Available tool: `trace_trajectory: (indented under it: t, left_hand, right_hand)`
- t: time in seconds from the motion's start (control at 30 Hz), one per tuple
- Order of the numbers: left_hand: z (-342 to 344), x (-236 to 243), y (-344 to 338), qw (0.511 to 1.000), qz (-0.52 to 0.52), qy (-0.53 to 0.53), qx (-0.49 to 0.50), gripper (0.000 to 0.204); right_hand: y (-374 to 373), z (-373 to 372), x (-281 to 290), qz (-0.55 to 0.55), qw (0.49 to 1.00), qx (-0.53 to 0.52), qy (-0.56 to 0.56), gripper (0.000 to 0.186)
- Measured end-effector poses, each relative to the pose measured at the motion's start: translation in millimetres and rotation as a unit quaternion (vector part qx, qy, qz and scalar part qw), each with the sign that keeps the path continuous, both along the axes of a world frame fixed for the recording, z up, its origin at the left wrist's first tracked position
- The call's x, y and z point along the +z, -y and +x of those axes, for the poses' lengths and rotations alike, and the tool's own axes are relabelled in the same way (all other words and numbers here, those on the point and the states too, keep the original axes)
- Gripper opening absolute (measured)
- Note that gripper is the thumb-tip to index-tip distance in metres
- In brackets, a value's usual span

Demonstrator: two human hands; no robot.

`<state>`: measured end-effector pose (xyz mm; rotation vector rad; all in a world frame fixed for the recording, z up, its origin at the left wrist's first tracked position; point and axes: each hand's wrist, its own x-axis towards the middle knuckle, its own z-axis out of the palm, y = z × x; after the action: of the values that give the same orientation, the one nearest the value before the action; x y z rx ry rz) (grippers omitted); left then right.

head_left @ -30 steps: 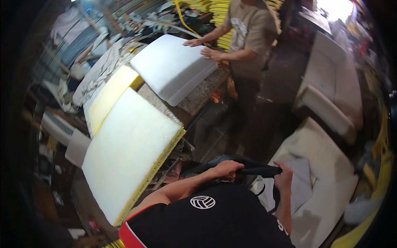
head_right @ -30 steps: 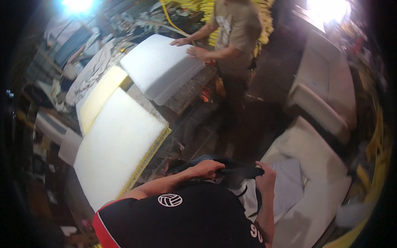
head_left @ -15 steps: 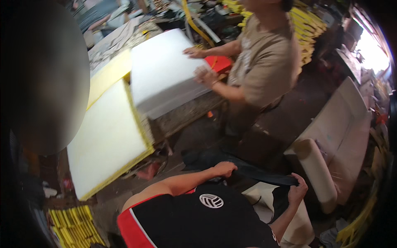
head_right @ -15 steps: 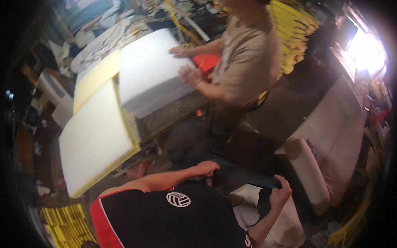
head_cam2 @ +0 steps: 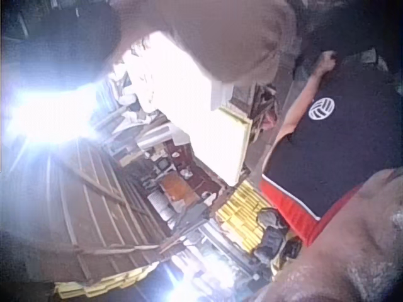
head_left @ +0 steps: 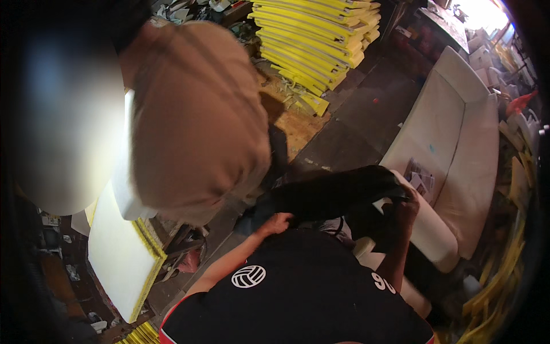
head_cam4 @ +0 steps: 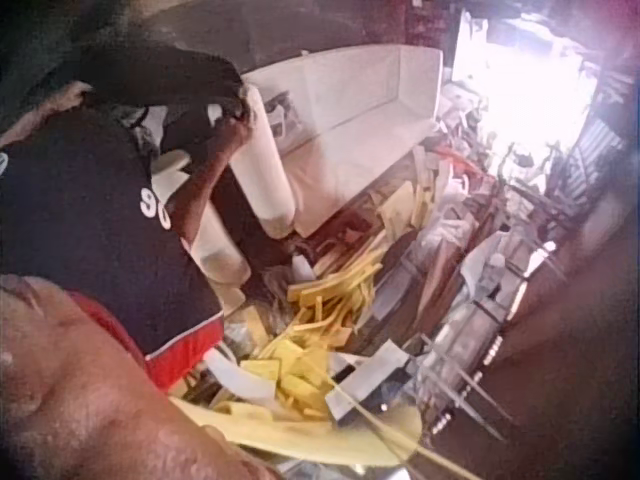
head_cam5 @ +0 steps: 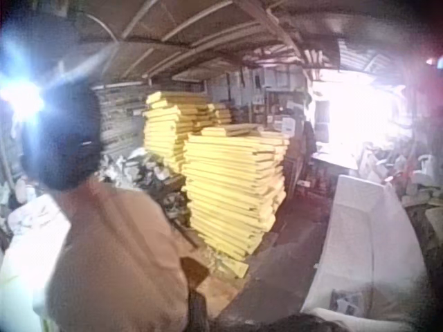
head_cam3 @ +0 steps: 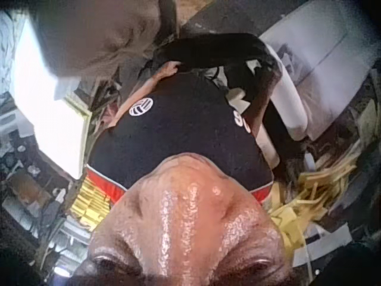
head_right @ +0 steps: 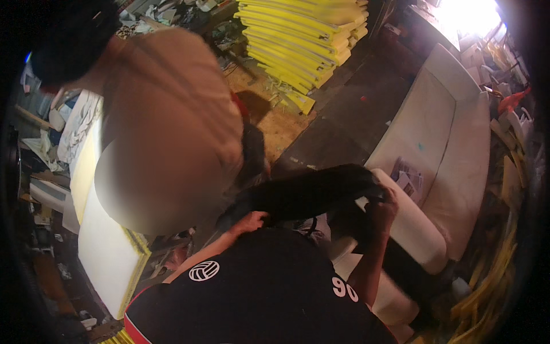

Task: The person handles yellow foam pieces and a black fabric cover in a cluttered workshop. They lift and position foam, then stretch and cut the black fabric with scissors to fit the foam.

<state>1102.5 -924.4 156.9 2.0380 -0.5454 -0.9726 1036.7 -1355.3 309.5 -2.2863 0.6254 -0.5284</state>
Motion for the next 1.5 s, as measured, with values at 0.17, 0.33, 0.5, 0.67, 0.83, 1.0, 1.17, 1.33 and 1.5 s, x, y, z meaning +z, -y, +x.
trace_trajectory:
  t: [0.17, 0.33, 0.5, 0.67, 0.83, 1.0, 1.17, 1.33, 1.5]
  left_hand:
    - [83, 13, 89, 0.981, 0.02, 0.097, 0.167, 0.044]
    - [154, 73, 148, 0.951, -0.02, 0.138, 0.277, 0.043]
    - [183, 92, 161, 0.928, 0.015, 0.087, 0.361, 0.043]
    - [235, 119, 172, 0.932, 0.057, -0.074, 0.35, 0.05]
    - [321, 61, 164, 0.932, -0.012, 0.016, 0.362, 0.05]
    - [413, 89, 130, 0.881, -0.088, 0.061, 0.46, 0.05]
    - [464, 109, 103, 0.775, -0.18, -0.092, 0.598, 0.046]
    - [550, 146, 85, 0.666, -0.369, -0.095, 0.642, 0.042]
    - [667, 141, 54, 0.73, -0.319, -0.03, 0.604, 0.049]
  right_hand:
    - [65, 107, -3, 0.059, 0.981, 0.105, -0.154, 0.042]
    - [106, 210, 25, 0.05, 0.958, 0.209, -0.188, 0.054]
    - [116, 321, -16, -0.011, 0.93, 0.319, -0.18, 0.056]
    - [71, 450, -14, -0.005, 0.834, 0.494, -0.246, 0.062]
    - [9, 569, -19, -0.029, 0.675, 0.669, -0.31, 0.079]
    - [-49, 677, -17, -0.022, 0.585, 0.735, -0.342, 0.089]
    - [-130, 762, -3, -0.003, 0.521, 0.785, -0.335, 0.09]
    - [-212, 832, -19, -0.019, 0.417, 0.857, -0.303, 0.088]
    - [-273, 912, -44, 0.001, 0.471, 0.852, -0.228, 0.059]
